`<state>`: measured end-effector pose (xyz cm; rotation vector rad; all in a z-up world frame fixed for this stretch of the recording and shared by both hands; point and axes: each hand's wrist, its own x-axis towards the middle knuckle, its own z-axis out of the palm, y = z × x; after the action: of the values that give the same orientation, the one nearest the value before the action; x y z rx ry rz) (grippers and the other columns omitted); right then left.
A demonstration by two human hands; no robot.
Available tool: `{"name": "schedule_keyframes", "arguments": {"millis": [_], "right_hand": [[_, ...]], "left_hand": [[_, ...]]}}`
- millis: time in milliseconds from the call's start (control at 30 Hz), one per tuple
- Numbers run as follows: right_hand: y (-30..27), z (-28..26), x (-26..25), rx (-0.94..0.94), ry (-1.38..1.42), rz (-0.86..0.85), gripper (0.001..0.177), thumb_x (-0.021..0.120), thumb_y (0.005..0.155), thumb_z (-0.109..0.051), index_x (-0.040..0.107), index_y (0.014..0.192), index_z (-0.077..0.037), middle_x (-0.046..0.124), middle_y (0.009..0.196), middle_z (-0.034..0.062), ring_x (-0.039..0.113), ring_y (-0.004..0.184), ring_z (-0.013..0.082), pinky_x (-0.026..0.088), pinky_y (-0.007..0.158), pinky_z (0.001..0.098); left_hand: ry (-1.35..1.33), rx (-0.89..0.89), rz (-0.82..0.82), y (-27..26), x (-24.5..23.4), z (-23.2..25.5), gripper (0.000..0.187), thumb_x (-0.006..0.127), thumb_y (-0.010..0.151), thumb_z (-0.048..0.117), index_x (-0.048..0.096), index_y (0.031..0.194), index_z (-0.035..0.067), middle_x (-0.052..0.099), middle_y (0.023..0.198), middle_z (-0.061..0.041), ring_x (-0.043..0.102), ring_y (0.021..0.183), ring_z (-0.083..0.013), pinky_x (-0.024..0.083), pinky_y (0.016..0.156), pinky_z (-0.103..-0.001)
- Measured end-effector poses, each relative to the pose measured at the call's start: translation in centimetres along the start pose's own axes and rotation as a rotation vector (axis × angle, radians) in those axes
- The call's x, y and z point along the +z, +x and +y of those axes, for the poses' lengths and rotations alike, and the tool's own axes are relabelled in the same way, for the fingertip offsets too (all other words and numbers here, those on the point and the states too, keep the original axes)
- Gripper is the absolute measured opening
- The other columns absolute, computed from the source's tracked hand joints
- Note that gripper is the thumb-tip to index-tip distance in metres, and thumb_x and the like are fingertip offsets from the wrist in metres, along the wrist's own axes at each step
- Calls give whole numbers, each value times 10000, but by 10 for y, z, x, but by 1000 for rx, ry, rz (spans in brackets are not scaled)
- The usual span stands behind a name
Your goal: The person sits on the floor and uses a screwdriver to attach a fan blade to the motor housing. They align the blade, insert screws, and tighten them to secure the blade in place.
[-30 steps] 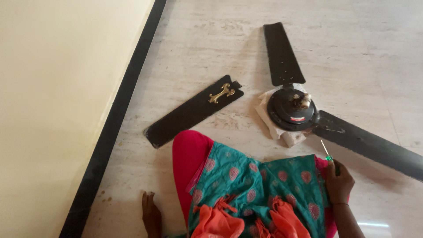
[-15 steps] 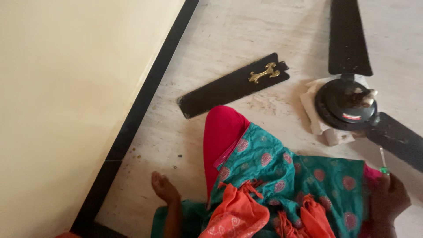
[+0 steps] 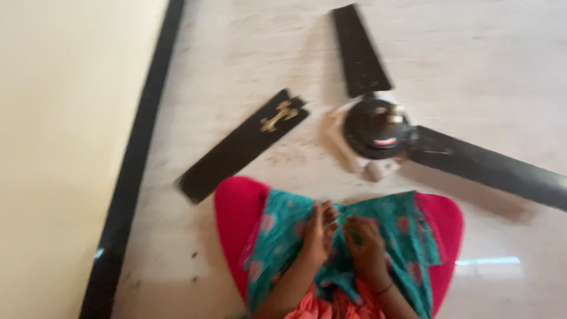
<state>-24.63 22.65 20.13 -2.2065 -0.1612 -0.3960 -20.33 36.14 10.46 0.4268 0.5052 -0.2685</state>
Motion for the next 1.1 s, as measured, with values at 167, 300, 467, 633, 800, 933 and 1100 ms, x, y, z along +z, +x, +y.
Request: {"name": "schedule_keyframes", "arguments": {"millis": [167, 300, 467, 633, 800, 933, 1100], "right_hand": [[-21, 1, -8, -37, 113, -95, 194, 758, 846, -99, 728, 1029, -40, 722, 1163, 151, 699, 1055, 321, 547, 911, 386], [-17, 8, -14, 160, 624, -296, 281, 591, 975, -137, 755, 1160, -4, 759, 1184, 181, 698, 1115, 335, 518, 998, 378], [16, 25, -13, 63, 239, -373, 258, 755, 840, -104, 759, 1088, -34, 704, 1055, 121, 707, 976, 297, 567, 864, 369], [57, 38, -17, -642, -103, -350, 211, 732, 813, -96, 740, 1019, -49, 719, 1113, 108, 677, 1047, 295, 569, 860, 379], [101, 28, -22, -305, 31, -317, 226, 767, 811, -113, 764, 1031, -60, 739, 1047, 109, 716, 919, 300, 582, 784, 394], [117, 37, -16, -34, 2, -313, 214, 771, 804, -85, 765, 1010, -28, 746, 952, 135, 733, 799, 293, 592, 703, 376], [143, 121, -27, 590, 420, -209, 334, 677, 942, -142, 685, 1234, 20, 783, 1055, 136, 768, 965, 218, 645, 837, 325]], "left_hand": [[-52, -61, -141, 23, -60, -49, 387, 643, 1043, 493, 624, 995, 110, 627, 821, -10, 609, 721, -152, 524, 644, -298], [-175, -164, -264, 29, -67, -40, 285, 626, 1060, 332, 627, 1036, 48, 658, 876, -64, 663, 832, -206, 571, 766, -339], [-272, -127, -227, 11, -37, -27, 438, 530, 967, 265, 608, 1305, -4, 666, 1283, -160, 649, 1156, -285, 541, 992, -395], [-59, -180, -354, 8, 15, -16, 523, 465, 1033, 277, 520, 1481, 13, 561, 1526, -134, 536, 1359, -261, 439, 1131, -358], [-31, -229, -407, 29, 69, 15, 520, 467, 1034, 282, 501, 1487, 29, 567, 1507, -120, 542, 1348, -257, 450, 1123, -385], [125, -330, -305, 59, 72, 17, 498, 516, 1047, 260, 529, 1480, 14, 641, 1378, -128, 628, 1252, -235, 551, 1044, -367], [289, -274, -101, 129, 18, 10, 377, 543, 1015, 226, 645, 1349, 85, 760, 1114, -131, 635, 733, -133, 496, 571, -242]]}}
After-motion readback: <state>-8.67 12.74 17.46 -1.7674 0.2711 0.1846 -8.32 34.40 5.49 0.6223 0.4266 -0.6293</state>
